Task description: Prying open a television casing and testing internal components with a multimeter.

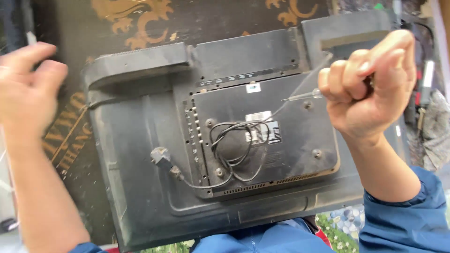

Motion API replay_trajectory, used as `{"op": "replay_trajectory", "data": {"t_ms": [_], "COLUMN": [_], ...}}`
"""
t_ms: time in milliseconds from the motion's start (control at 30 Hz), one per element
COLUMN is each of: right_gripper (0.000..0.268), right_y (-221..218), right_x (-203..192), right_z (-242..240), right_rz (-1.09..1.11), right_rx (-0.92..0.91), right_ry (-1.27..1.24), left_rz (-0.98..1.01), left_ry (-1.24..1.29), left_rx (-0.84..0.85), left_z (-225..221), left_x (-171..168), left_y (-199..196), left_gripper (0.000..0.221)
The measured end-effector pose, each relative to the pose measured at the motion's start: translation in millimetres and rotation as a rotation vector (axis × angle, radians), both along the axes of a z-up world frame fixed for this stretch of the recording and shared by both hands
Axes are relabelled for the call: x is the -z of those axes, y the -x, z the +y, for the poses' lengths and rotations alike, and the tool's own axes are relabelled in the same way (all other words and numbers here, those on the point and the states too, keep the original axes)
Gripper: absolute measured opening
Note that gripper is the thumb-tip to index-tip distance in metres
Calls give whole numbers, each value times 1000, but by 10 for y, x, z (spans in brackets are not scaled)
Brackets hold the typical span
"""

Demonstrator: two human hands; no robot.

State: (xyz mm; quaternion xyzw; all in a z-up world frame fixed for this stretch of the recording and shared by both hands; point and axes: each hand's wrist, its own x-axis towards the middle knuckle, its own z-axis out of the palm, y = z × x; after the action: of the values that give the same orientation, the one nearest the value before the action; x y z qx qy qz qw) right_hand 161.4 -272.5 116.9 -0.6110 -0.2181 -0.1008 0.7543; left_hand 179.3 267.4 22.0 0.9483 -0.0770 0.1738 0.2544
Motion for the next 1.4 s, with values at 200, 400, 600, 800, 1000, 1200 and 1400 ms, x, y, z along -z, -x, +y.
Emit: {"op": "replay_trajectory", "data": {"t_ms": [200,400,600,800,1000,1200,1400], "right_gripper": [30,31,33,30,31,26,23], "right_y": [-297,-554,-732,-809,-819,-819,-912], "right_x": [125,381,391,442,484,563,360], "right_z": [428,459,438,344,262,247,309], "right_rz": [0,97,112,192,191,154,-1], "right_rx": [-124,-240,-288,-332,-384,-458,-604], "right_ry": [-48,0,24,-38,-66,-101,310], "left_rz": [138,274,262,251,266,259,277], "left_ry": [33,34,14,12,23,47,102], "left_rx": [198,244,300,435,582,646,681], "left_z": [-1279,-1453,-1557,-1847,-2160,-2299,-2340], "left_x": [-403,-367,-421,-454,-369,-423,-516], "left_y": [927,1298,1076,713,452,329,179], "left_gripper": [28,37,42,40,43,41,37]}}
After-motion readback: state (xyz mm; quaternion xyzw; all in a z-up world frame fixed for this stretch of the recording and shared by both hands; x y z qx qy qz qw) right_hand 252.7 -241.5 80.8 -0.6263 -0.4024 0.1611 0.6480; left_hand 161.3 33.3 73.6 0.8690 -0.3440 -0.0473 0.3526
